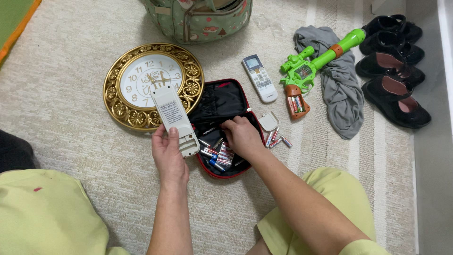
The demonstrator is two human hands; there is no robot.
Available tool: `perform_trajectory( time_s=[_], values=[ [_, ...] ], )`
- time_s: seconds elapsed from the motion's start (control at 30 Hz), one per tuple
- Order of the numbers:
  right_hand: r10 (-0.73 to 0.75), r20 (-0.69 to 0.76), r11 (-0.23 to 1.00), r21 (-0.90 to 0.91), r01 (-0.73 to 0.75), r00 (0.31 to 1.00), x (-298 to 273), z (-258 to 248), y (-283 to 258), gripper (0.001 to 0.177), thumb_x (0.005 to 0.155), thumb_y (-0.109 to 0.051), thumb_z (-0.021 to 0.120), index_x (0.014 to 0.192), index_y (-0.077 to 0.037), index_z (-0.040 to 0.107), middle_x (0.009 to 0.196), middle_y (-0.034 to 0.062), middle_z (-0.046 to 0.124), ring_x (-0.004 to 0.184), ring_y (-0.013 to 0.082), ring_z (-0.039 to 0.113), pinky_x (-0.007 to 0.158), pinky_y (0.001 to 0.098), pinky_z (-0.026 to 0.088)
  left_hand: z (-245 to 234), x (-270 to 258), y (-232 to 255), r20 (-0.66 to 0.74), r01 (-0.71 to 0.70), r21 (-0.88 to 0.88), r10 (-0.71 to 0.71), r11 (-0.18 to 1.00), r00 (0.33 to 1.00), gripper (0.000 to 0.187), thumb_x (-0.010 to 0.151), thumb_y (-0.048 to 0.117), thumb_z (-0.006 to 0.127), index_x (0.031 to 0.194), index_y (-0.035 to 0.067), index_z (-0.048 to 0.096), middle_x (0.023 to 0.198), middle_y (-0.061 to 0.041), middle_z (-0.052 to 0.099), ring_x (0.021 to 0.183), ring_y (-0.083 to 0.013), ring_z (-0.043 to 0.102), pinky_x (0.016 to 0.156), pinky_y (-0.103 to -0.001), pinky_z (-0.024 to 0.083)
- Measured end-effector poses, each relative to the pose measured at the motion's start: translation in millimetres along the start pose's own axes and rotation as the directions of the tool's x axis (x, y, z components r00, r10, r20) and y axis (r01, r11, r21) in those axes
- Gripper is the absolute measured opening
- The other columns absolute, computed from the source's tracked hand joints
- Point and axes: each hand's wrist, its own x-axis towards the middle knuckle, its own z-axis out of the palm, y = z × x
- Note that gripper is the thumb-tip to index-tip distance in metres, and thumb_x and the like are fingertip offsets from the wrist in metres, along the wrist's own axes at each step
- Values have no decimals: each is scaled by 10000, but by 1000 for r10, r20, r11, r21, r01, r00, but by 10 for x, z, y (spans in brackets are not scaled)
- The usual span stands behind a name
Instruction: The person sits on the floor and replaces batteries in a wall clock and a toy gun. They open the battery compartments, remove old batteries, insert new ones from a case, and close the compartments.
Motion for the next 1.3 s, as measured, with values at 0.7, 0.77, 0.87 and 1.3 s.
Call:
perform_trajectory(
  time_s=[0.7, 0.77, 0.87, 1.3],
  values=[
    [-63, 64, 997, 37, 61, 996, -54, 228, -446, 259, 777, -143, 760, 1018, -53, 733, 1024, 129, 621, 1042, 340, 586, 790, 468, 557, -75, 65, -85, 11, -32, -146, 34, 989, 999, 348, 1031, 91, 539, 1352, -3, 441, 1240, -150, 638, 1064, -194, 688, 879, -320, 618],
    [-70, 61, 998, 8, 70, 996, -33, 266, -461, 247, 769, -107, 729, 1013, -67, 734, 1046, 114, 628, 1060, 326, 593, 816, 451, 566, -85, 68, -91, 22, -36, -159, 40, 987, 999, 347, 1035, 92, 543, 1354, 1, 437, 1248, -153, 625, 1076, -194, 681, 900, -326, 613],
    [-196, 29, 980, -36, 197, 980, 12, 357, -478, 288, 747, -47, 669, 1030, -58, 719, 1049, 113, 644, 1057, 353, 579, 842, 450, 558, -76, 72, -87, 31, -30, -180, 36, 983, 999, 346, 1034, 93, 544, 1351, 7, 434, 1253, -162, 618, 1074, -206, 682, 902, -338, 611],
    [20, -10, 961, 277, -16, 1000, -1, 73, -422, 312, 864, -41, 695, 1174, -61, 666, 952, 129, 678, 900, 288, 634, 804, 397, 545, -93, 61, -76, 73, 49, -283, -30, 958, 997, 356, 1014, 89, 559, 1332, 43, 407, 1244, -190, 634, 1077, -242, 691, 906, -385, 626]
  ],
)
